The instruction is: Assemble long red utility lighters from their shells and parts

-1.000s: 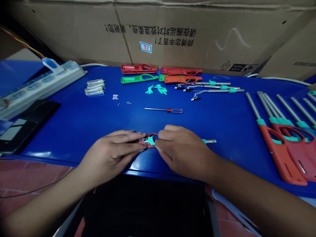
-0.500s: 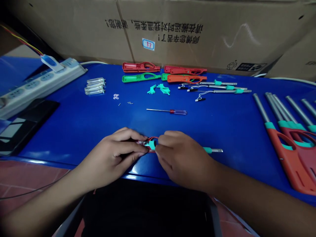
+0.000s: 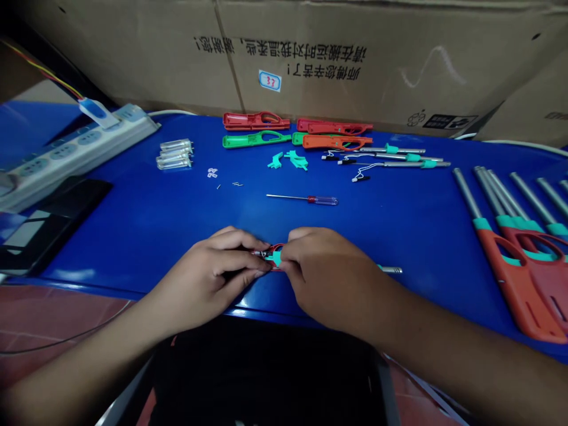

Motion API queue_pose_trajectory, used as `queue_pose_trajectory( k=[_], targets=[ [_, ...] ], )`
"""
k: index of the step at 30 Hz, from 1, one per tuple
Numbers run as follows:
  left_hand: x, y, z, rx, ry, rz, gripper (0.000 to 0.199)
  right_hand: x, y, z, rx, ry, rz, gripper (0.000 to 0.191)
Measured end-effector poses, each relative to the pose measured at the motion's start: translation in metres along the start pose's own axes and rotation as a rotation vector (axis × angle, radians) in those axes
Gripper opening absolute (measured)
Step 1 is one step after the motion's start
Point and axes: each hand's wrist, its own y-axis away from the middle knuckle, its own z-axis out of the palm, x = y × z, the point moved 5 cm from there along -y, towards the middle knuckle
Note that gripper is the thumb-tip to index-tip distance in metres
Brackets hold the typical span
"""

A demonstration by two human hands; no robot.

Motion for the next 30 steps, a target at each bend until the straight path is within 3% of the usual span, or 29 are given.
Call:
queue_pose_trajectory(
  k=[6, 11, 16, 20, 30],
  targets=[
    [0.003, -0.002, -0.007, 0.037, -0.020, 0.012, 0.010, -0.001, 0.001, 0.001, 0.006, 0.115, -0.018, 0.024],
    [0.004, 0.008, -0.015, 0.126, -0.192, 0.001, 0.019, 0.002, 0.004, 0.003, 0.024, 0.082, -0.080, 0.024],
    [-0.003, 0.011, -0.014, 0.076, -0.216, -0.033, 0.037, 0.000, 0.015, 0.012, 0.131, 0.269, -0.166, 0.023],
    [-0.008, 0.005, -0.013, 0.016, -0.117, -0.041, 0.029, -0.006, 0.020, 0.019, 0.192, 0.349, -0.184, 0.022],
    [-0.009, 0.002, -0.010, 0.006, -0.054, -0.046, 0.026, -0.008, 0.011, 0.025, 0.199, 0.315, -0.140, 0.018]
  ],
)
